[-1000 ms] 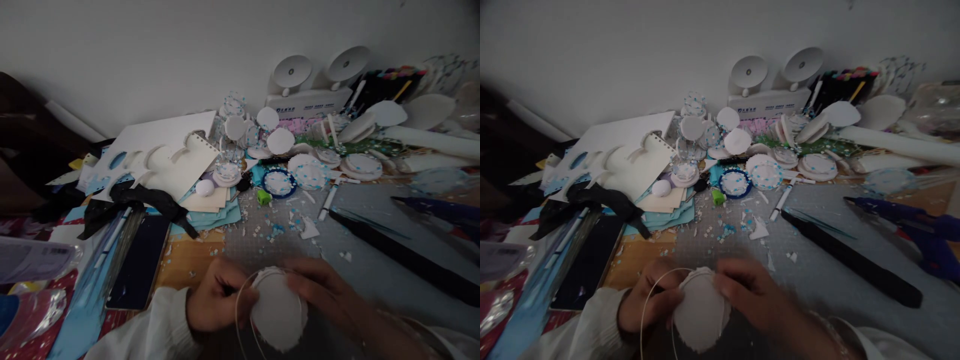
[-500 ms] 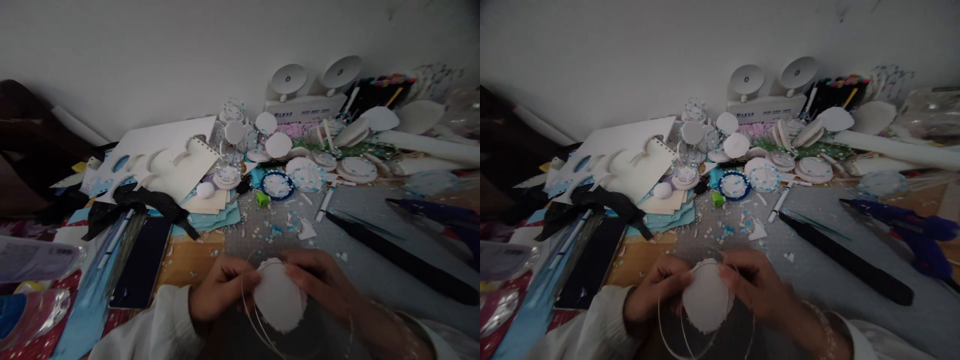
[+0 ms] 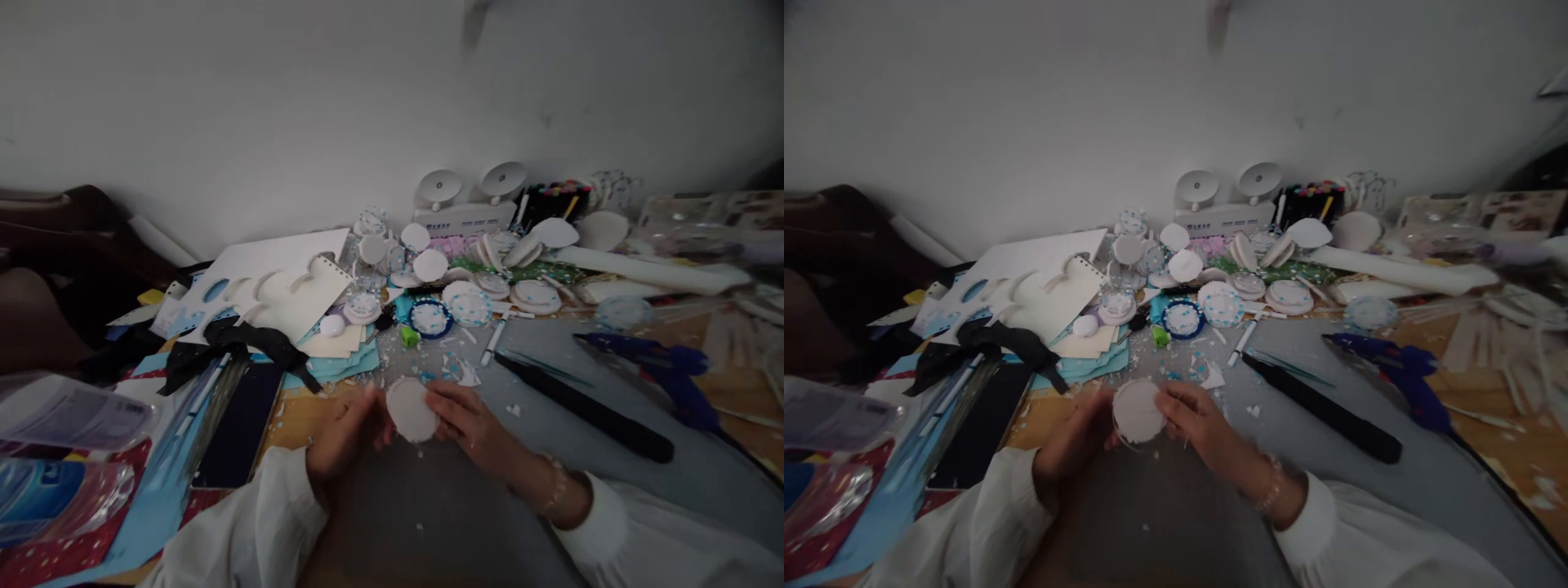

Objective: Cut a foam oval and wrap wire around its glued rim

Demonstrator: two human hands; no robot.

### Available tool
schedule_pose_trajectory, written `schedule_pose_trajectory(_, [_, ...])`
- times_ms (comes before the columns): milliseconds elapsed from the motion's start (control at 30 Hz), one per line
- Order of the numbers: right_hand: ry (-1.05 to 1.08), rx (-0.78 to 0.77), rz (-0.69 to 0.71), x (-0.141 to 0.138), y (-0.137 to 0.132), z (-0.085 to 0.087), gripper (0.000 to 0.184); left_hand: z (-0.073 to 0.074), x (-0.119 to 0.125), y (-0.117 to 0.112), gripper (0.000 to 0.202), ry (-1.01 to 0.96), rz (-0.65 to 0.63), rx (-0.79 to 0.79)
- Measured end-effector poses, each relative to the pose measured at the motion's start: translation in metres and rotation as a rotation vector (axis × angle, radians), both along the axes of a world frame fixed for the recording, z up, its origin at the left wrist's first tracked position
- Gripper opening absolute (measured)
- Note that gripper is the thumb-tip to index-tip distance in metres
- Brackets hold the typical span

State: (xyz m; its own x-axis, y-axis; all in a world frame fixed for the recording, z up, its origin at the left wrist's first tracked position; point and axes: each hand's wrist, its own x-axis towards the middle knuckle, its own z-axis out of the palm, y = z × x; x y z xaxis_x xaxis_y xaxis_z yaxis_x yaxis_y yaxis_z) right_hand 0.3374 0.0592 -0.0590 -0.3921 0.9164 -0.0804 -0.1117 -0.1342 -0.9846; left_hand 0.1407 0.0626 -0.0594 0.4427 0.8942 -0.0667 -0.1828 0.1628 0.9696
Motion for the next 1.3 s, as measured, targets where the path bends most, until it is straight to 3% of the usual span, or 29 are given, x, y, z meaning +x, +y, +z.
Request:
schedule_pose_trajectory(100, [0.022, 0.008, -0.008, -0.001, 0.002, -0.001, 0.029, 0.004, 0.001, -0.002, 0.05, -0.075, 0.005, 0.051])
schedule_pose_trajectory(333, [0.052, 0.007, 0.013, -0.004, -0.002, 0.009, 0.044, 0.014, 0.001, -0.006, 0.063, -0.131, -0.086, 0.066])
schedule_pose_trajectory(600, [0.217, -0.054, -0.114, -0.003, 0.001, 0.009, 0.053, 0.012, 0.003, -0.002, 0.062, -0.195, 0.022, 0.078])
schedule_pose_trajectory(767, [0.343, -0.109, -0.093, 0.006, 0.002, 0.023, 0.035, 0.014, 0.004, -0.001, 0.06, -0.217, 0.056, 0.054])
schedule_pose_trajectory(1033, [0.635, -0.167, -0.322, 0.021, 0.018, 0.029, 0.025, 0.021, 0.003, -0.005, 0.063, -0.297, 0.015, -0.013])
schedule_pose_trajectory(1300, [0.802, -0.244, -0.384, 0.028, 0.021, 0.034, 0.019, 0.025, -0.005, -0.003, 0.057, -0.404, 0.094, -0.028])
